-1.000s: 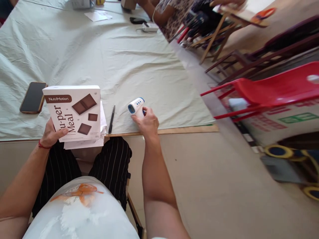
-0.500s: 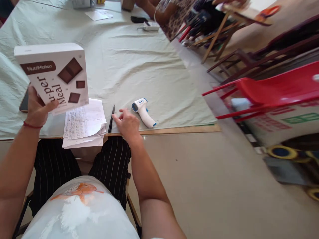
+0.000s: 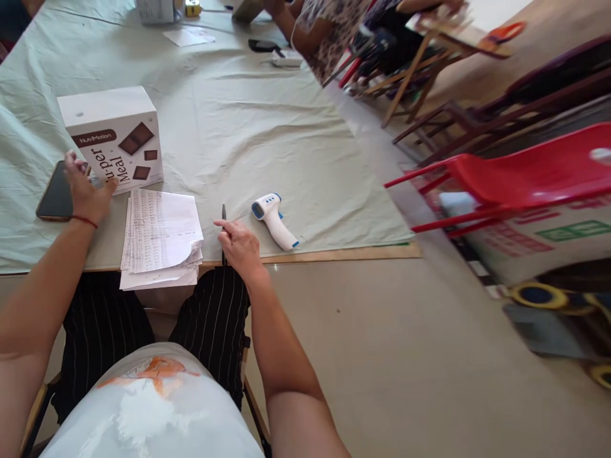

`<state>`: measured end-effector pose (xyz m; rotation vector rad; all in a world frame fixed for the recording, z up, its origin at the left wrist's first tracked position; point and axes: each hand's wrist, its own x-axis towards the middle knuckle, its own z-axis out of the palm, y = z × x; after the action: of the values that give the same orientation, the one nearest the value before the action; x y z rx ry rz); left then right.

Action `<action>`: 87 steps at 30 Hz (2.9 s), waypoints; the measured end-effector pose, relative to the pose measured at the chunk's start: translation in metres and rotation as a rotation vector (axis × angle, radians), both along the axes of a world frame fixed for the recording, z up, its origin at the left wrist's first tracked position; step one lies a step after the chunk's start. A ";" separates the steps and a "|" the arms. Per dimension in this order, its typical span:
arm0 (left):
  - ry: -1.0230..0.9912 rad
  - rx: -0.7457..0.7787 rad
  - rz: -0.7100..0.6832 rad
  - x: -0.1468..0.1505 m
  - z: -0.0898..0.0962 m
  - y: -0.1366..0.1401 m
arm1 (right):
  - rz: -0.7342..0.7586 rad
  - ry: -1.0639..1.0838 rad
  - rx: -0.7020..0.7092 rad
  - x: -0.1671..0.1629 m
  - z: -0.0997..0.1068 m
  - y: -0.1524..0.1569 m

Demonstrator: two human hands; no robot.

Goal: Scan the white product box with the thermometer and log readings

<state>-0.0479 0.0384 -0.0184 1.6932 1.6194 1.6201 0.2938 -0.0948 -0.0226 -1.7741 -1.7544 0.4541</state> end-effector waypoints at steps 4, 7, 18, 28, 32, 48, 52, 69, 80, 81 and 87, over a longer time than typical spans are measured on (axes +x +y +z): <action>0.366 0.199 -0.204 0.032 0.014 -0.037 | 0.005 0.294 0.174 0.015 -0.010 0.005; 0.548 0.025 -0.589 0.064 0.017 -0.036 | -0.049 0.366 0.299 0.010 -0.007 0.020; 0.930 -0.253 -0.796 0.080 0.001 -0.052 | 0.110 0.722 0.198 -0.053 0.021 0.080; 0.924 -0.290 -0.683 0.080 0.009 -0.056 | 0.079 0.783 0.111 -0.079 0.008 0.087; 0.912 -0.272 -0.639 0.072 0.007 -0.090 | 0.130 0.864 0.050 -0.084 0.009 0.066; 0.818 -0.201 -0.511 0.058 0.002 -0.109 | 0.011 0.667 0.090 -0.107 -0.002 0.066; 0.760 -0.198 -0.480 0.057 -0.001 -0.114 | 0.022 0.599 0.121 -0.107 -0.003 0.062; 0.718 -0.181 -0.484 0.067 0.001 -0.114 | 0.002 0.451 0.117 -0.106 -0.005 0.063; 0.851 -0.233 -0.461 0.069 0.012 -0.118 | 0.038 0.413 0.176 -0.103 -0.015 0.065; 0.857 -0.233 -0.460 0.069 0.012 -0.118 | 0.038 0.408 0.183 -0.103 -0.015 0.065; 0.859 -0.236 -0.456 0.069 0.012 -0.118 | 0.054 0.372 0.182 -0.103 -0.016 0.066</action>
<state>0.0208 -0.0795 -0.0068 2.5458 1.4564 0.4652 0.1908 -0.0293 -0.0390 -1.4149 -1.5302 0.5855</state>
